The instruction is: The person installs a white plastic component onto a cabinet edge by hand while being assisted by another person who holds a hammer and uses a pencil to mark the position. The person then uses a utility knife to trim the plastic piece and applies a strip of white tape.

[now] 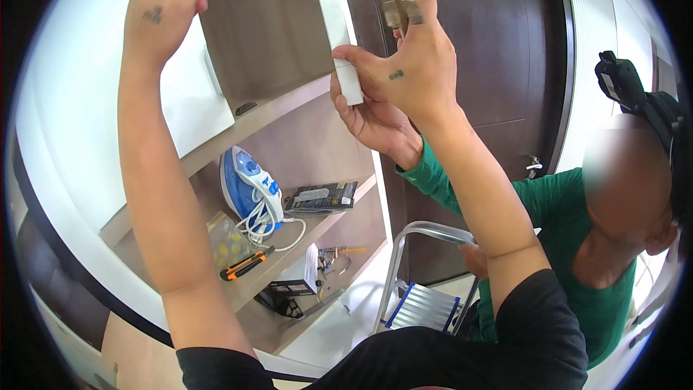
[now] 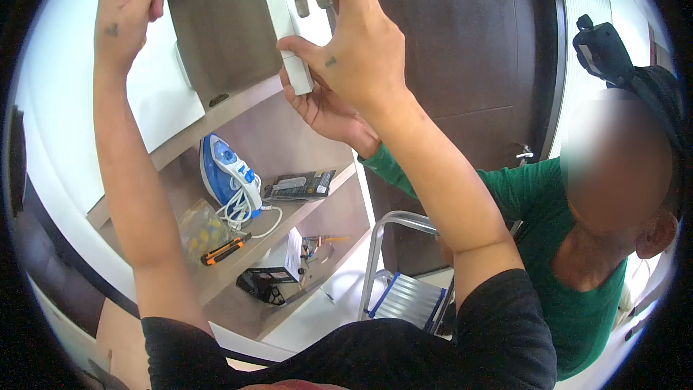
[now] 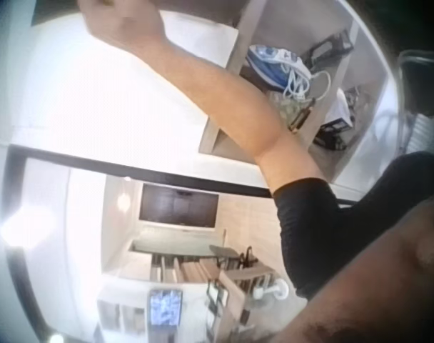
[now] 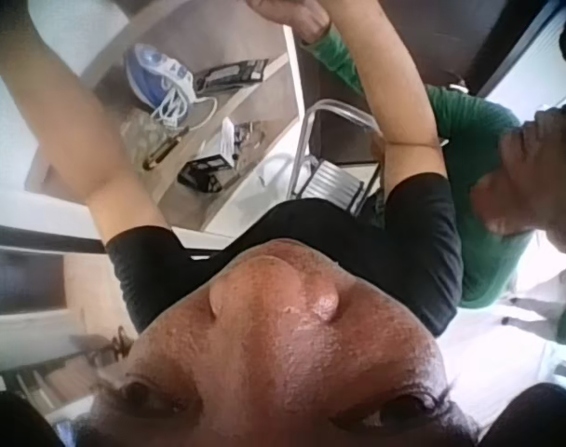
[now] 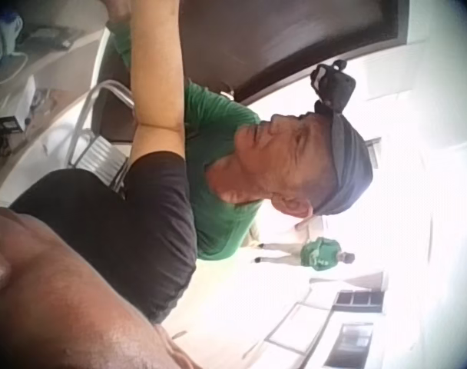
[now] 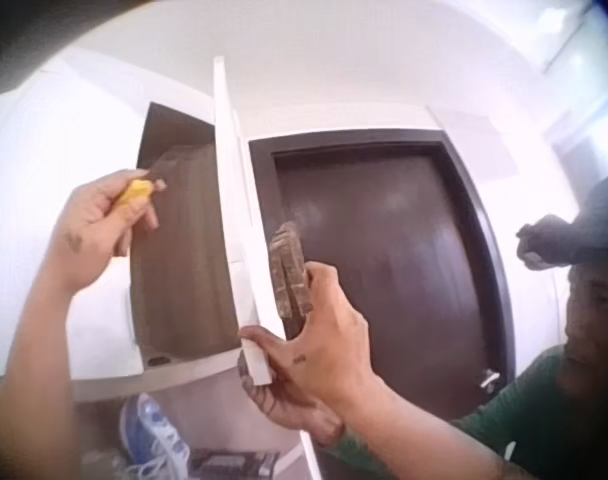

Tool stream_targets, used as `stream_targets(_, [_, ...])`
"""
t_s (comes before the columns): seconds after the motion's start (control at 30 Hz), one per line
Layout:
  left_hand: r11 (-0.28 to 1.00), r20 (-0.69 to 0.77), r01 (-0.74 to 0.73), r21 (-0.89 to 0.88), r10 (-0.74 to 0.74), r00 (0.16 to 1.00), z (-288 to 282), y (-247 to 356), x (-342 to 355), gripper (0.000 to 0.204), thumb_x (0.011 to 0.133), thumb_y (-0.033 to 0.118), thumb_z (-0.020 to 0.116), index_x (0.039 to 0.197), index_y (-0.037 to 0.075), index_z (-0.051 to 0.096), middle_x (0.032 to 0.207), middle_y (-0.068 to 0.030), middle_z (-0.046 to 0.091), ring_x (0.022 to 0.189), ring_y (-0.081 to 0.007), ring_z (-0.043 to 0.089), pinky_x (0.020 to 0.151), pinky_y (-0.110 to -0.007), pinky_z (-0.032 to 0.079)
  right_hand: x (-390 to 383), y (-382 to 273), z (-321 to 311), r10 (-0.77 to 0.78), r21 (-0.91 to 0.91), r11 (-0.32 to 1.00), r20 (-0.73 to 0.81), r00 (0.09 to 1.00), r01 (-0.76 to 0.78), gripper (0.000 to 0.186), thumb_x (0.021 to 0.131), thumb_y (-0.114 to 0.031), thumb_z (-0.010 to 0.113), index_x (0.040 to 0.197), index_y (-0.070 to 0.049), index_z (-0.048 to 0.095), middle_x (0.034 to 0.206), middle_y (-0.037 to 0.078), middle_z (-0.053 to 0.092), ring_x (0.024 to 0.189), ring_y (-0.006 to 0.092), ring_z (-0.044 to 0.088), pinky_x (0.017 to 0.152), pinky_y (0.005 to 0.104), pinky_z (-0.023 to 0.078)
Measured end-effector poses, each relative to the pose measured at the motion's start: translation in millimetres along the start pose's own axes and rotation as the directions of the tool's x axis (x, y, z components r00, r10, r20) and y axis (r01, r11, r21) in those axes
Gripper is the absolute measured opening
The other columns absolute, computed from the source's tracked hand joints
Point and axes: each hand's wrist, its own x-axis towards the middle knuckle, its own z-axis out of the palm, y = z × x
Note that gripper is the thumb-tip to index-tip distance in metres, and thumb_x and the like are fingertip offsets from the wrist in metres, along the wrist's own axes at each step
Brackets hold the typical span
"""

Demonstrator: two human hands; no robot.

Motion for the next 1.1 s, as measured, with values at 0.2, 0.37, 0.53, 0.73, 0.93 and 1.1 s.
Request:
stream_targets(0.2, [0.953,-0.123,0.270,-0.135,-0.287,0.950,-5,-5,-91,0.035,0.107,0.025,0.055,0.132,0.003,0.067,0.094,-0.0026,0.069,0.060,-0.0044,0.048,0.055,-0.021,0.039,2,7,-23,-0.202,0.168,0.953,-0.268,0.942,0.252,0.071,0.079,-0.039,0.092,0.125,0.001,0.055,0.099,0.007,0.064,0.073,0.0137,0.063,0.062,0.0255,0.051])
stream_targets(0.37, [0.734,-0.060,0.442,-0.516,-0.546,0.836,27,4,-264,0.035,0.107,0.019,0.056,0.133,-0.004,0.059,0.096,-0.0078,0.067,0.063,-0.0081,0.057,0.056,-0.022,0.045,-71,-73,-89,0.250,0.557,0.793,0.073,0.966,-0.247,0.045,0.108,-0.040,0.053,0.126,0.002,0.055,0.085,0.005,0.056,0.059,0.0068,0.045,0.053,0.0201,0.034])
stream_targets(0.53, [0.246,0.386,0.814,-0.527,-0.784,0.487,51,-5,-442,0.027,0.108,0.020,0.057,0.122,-0.003,0.062,0.083,-0.0017,0.061,0.062,-0.0061,0.056,0.056,-0.022,0.044,-167,-92,-91,0.409,0.410,0.584,0.597,0.690,-0.701,0.049,0.107,-0.040,0.050,0.120,0.007,0.058,0.081,0.005,0.054,0.061,0.0079,0.046,0.056,0.0220,0.035])
stream_targets(0.73, [0.008,0.503,0.962,-0.273,-0.851,0.150,25,25,-547,0.025,0.107,0.021,0.058,0.116,-0.001,0.065,0.078,0.0013,0.057,0.057,-0.0049,0.051,0.053,-0.023,0.040,-265,-36,-51,0.320,0.029,0.554,0.915,0.245,-0.832,0.038,0.109,-0.033,0.049,0.110,0.001,0.066,0.068,-0.003,0.048,0.056,0.0052,0.042,0.055,0.0255,0.035])
stream_targets(0.93, [-0.044,0.569,0.995,-0.094,-0.822,0.018,11,30,-598,0.027,0.108,0.023,0.056,0.121,0.001,0.066,0.084,0.0020,0.055,0.061,-0.0042,0.051,0.056,-0.021,0.039,-425,25,-44,0.634,-0.119,0.497,0.726,0.266,-0.860,0.037,0.108,-0.034,0.051,0.111,0.001,0.063,0.071,0.006,0.051,0.059,0.0127,0.051,0.058,0.0322,0.042])
stream_targets(1.1, [-0.124,0.644,0.992,0.017,-0.758,-0.106,-8,40,-621,0.029,0.107,0.019,0.050,0.123,0.001,0.066,0.079,0.0026,0.053,0.060,-0.0045,0.048,0.058,-0.022,0.039,-581,66,-97,0.783,-0.465,0.561,0.567,0.256,-0.685,0.031,0.105,-0.031,0.055,0.111,-0.001,0.059,0.085,0.021,0.061,0.079,0.0376,0.061,0.072,0.0470,0.048])
